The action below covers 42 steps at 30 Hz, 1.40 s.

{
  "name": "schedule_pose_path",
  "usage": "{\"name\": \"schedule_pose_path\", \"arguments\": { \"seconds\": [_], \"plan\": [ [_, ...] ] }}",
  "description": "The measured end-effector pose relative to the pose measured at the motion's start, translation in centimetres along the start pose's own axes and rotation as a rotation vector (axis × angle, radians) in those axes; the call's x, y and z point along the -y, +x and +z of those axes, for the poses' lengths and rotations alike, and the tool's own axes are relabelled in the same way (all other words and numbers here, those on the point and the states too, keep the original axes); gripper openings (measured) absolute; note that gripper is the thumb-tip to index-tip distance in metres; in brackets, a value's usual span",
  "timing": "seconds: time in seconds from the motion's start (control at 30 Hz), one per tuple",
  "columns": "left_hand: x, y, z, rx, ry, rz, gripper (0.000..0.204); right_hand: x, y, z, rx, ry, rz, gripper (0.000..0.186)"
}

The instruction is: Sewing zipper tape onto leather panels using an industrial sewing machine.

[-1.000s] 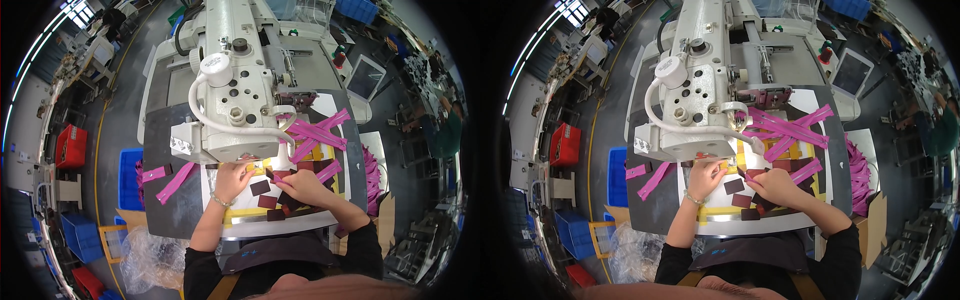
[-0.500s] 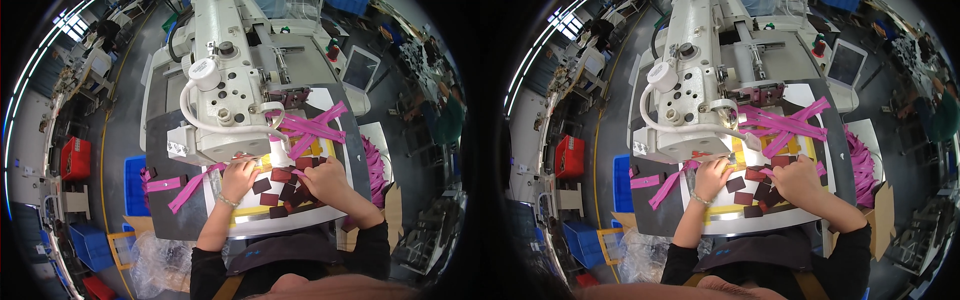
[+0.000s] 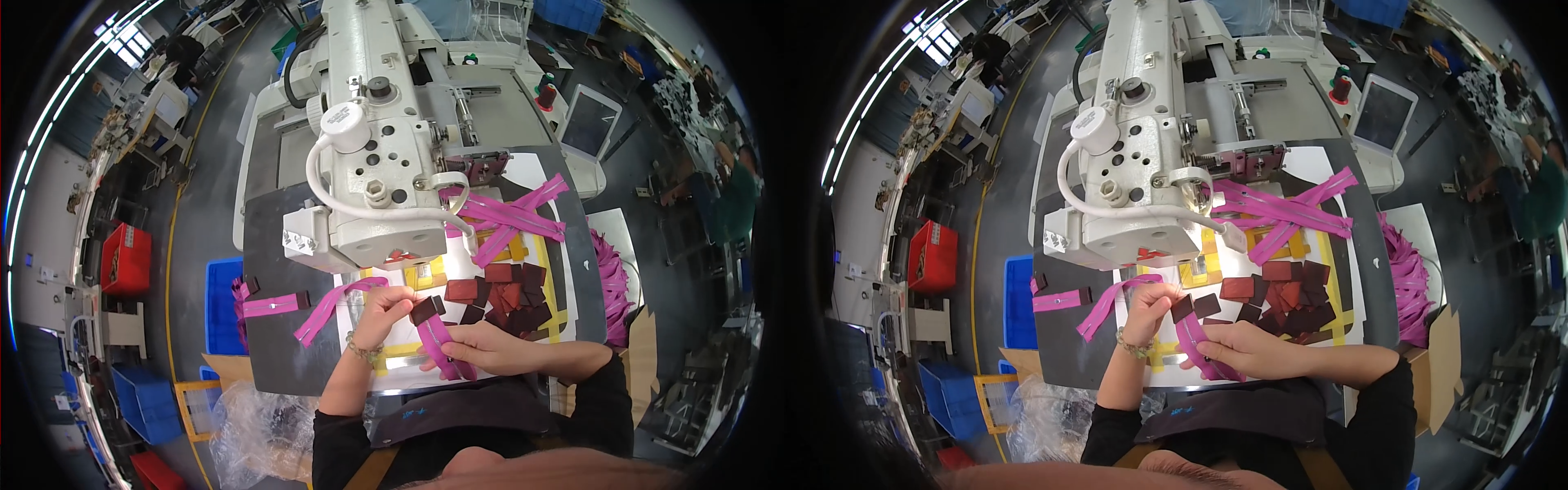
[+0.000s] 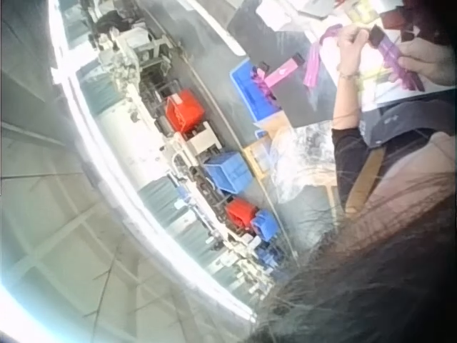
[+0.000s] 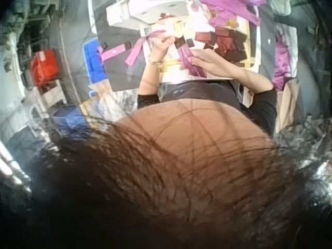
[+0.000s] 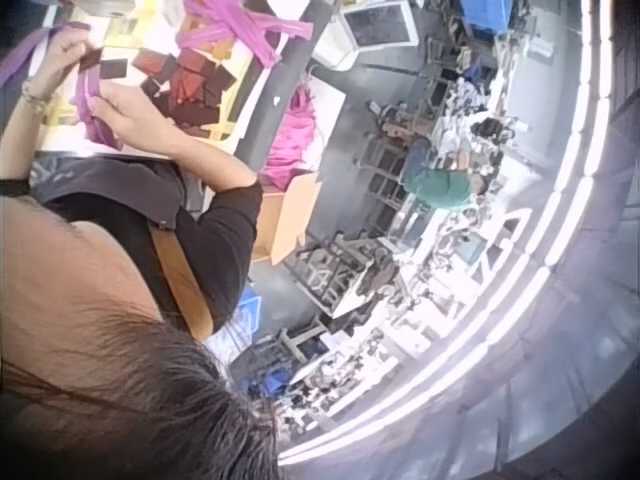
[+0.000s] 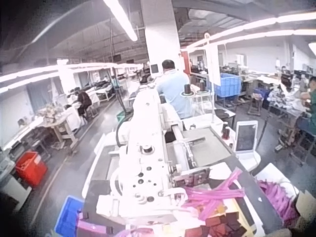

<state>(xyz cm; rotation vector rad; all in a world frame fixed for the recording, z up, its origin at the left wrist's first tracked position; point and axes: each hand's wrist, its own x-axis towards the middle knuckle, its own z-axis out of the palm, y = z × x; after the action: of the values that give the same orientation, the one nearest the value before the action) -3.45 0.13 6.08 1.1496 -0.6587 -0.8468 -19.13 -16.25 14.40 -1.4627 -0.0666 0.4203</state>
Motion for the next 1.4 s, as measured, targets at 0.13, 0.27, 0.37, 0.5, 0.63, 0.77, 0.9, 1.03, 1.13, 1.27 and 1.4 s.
{"name": "schedule_pose_path", "arguments": {
  "seconds": [0.13, 0.27, 0.37, 0.5, 0.63, 0.77, 0.9, 1.03, 1.13, 1.27, 1.4],
  "plan": [
    [-0.7, -0.4, -0.5, -0.061, 0.052, -0.145, 0.014, -3.4, 1.0, 0.4, -0.042, 0.268, 0.131, 0.036],
    [-1.0, -0.5, 0.0, -0.116, 0.092, -0.225, 0.017, -6.2, 1.6, 1.1, -0.081, 0.332, 0.093, 0.040],
    [-1.0, -0.2, 0.0, -0.117, 0.102, -0.251, 0.019, -7.3, 1.7, 1.4, -0.124, 0.352, 0.087, 0.040],
    [-0.8, 0.0, -0.1, -0.111, 0.113, -0.261, 0.019, -7.8, 1.6, 0.9, -0.092, 0.416, 0.157, 0.044],
    [-0.2, 0.2, 0.0, -0.117, 0.127, -0.248, 0.019, -8.1, 2.0, 1.3, -0.142, 0.398, 0.155, 0.043],
    [0.2, 0.4, 0.0, -0.124, 0.129, -0.265, 0.019, -8.4, 2.1, 1.5, -0.186, 0.367, 0.164, 0.039],
    [0.6, 0.6, 0.0, -0.112, 0.129, -0.279, 0.022, -8.4, 2.2, 1.5, -0.206, 0.322, 0.178, 0.035],
    [1.0, 0.6, 0.0, -0.116, 0.114, -0.300, 0.023, -8.4, 2.1, 1.0, -0.191, 0.226, 0.176, 0.032],
    [1.2, 0.6, 0.0, -0.114, 0.097, -0.300, 0.024, -8.5, 2.1, 0.5, -0.169, 0.120, 0.137, 0.031],
    [1.4, 0.7, -0.1, -0.103, 0.099, -0.302, 0.024, -8.9, 2.1, 0.2, -0.164, 0.115, 0.096, 0.029],
    [1.3, 0.8, -0.1, -0.096, 0.081, -0.304, 0.023, -8.7, 2.2, -0.2, -0.136, 0.106, 0.089, 0.028]
  ]
}}
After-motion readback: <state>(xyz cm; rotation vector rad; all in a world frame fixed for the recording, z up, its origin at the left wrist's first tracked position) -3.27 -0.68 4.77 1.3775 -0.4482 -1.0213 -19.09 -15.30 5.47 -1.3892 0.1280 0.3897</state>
